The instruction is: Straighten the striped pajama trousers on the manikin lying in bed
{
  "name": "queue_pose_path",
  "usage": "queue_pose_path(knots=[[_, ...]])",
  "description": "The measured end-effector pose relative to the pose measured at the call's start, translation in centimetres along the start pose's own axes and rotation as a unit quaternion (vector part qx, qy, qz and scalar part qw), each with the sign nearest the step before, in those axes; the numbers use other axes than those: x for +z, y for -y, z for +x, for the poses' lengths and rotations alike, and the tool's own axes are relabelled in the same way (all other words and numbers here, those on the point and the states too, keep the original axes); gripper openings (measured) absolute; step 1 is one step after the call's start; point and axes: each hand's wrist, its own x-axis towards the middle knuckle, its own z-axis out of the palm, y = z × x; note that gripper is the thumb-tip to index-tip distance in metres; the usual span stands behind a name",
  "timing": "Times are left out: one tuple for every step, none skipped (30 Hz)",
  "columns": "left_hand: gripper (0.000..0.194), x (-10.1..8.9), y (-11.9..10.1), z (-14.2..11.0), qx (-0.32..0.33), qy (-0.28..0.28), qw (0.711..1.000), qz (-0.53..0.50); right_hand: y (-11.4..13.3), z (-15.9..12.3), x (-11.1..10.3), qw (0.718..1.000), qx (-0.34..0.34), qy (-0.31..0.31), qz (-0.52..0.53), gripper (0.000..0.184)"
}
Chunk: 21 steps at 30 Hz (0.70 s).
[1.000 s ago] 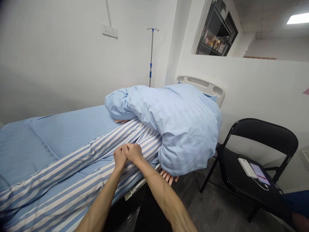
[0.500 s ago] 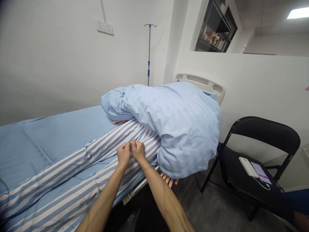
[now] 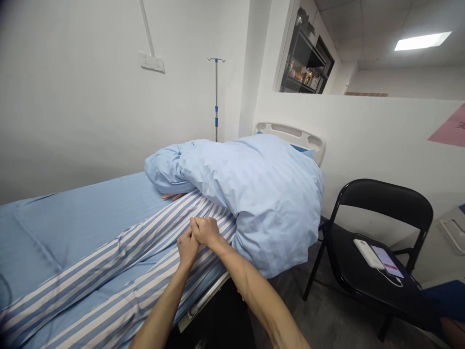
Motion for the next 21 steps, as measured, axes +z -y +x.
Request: queue_pose_path(knots=[[0.037,0.1,0.0,-0.1,0.004,0.002,1.000,0.007,-0.3,0.1,0.0,1.000,0.006,-0.004,0.005,0.043],[0.037,0.1,0.0,-0.2,0.007,-0.001,1.000,0.012,-0.7,0.0,0.2,1.000,0.015,-0.007,0.012,0.043],[0.037,0.2,0.0,-0.2,0.008,-0.007,1.000,0.015,-1.2,0.0,0.4,0.999,0.026,-0.014,0.020,0.043],[0.037,0.2,-0.1,-0.3,0.008,-0.013,1.000,0.018,-1.7,-0.1,0.8,0.999,0.039,-0.025,0.028,0.044],[0.037,0.2,-0.2,-0.3,0.006,-0.015,1.000,0.022,-2.1,-0.2,1.1,0.997,0.051,-0.041,0.037,0.044],[0.037,0.2,-0.4,-0.3,0.000,-0.013,1.000,0.027,-2.5,-0.4,1.4,0.995,0.061,-0.058,0.047,0.045],[0.037,0.2,-0.7,-0.2,-0.009,-0.006,0.999,0.030,-2.8,-0.4,1.6,0.993,0.067,-0.076,0.061,0.045],[0.037,0.3,-1.1,0.0,-0.018,0.001,0.999,0.029,-3.0,-0.5,1.7,0.990,0.069,-0.092,0.077,0.046],[0.037,0.3,-1.6,0.2,-0.025,0.006,0.999,0.022,-3.1,-0.5,1.7,0.988,0.067,-0.103,0.092,0.046],[0.037,0.4,-2.2,0.4,-0.027,0.006,1.000,0.010,-3.2,-0.5,1.7,0.987,0.063,-0.109,0.103,0.046],[0.038,0.5,-2.8,0.5,-0.022,-0.003,1.000,-0.007,-3.2,-0.5,1.6,0.985,0.060,-0.115,0.111,0.047],[0.039,0.6,-3.4,0.7,-0.008,-0.018,1.000,-0.024,-3.2,-0.4,1.6,0.984,0.059,-0.120,0.117,0.047],[0.040,0.9,-3.9,0.7,0.010,-0.035,0.999,-0.037,-3.2,-0.3,1.5,0.983,0.058,-0.124,0.121,0.047],[0.041,1.1,-4.2,0.8,0.026,-0.049,0.997,-0.045,-3.2,-0.3,1.5,0.982,0.057,-0.129,0.127,0.048],[0.041,1.4,-4.3,0.7,0.035,-0.057,0.997,-0.048,-3.2,-0.2,1.5,0.980,0.056,-0.134,0.134,0.049],[0.041,1.7,-4.3,0.6,0.035,-0.059,0.997,-0.047,-3.3,-0.2,1.5,0.979,0.055,-0.139,0.142,0.050],[0.041,2.1,-4.0,0.5,0.027,-0.055,0.997,-0.041,-3.4,-0.2,1.6,0.977,0.054,-0.144,0.148,0.051],[0.040,2.4,-3.7,0.4,0.016,-0.048,0.998,-0.031,-3.4,-0.2,1.6,0.975,0.055,-0.148,0.154,0.051],[0.040,2.6,-3.3,0.3,0.005,-0.043,0.999,-0.019,-3.5,-0.3,1.7,0.974,0.056,-0.151,0.158,0.051],[0.040,2.8,-2.8,0.2,-0.003,-0.039,0.999,-0.004,-3.6,-0.3,1.8,0.974,0.057,-0.151,0.160,0.051],[0.041,2.9,-2.5,0.1,-0.009,-0.034,0.999,0.012,-3.6,-0.3,1.8,0.974,0.060,-0.150,0.161,0.052]])
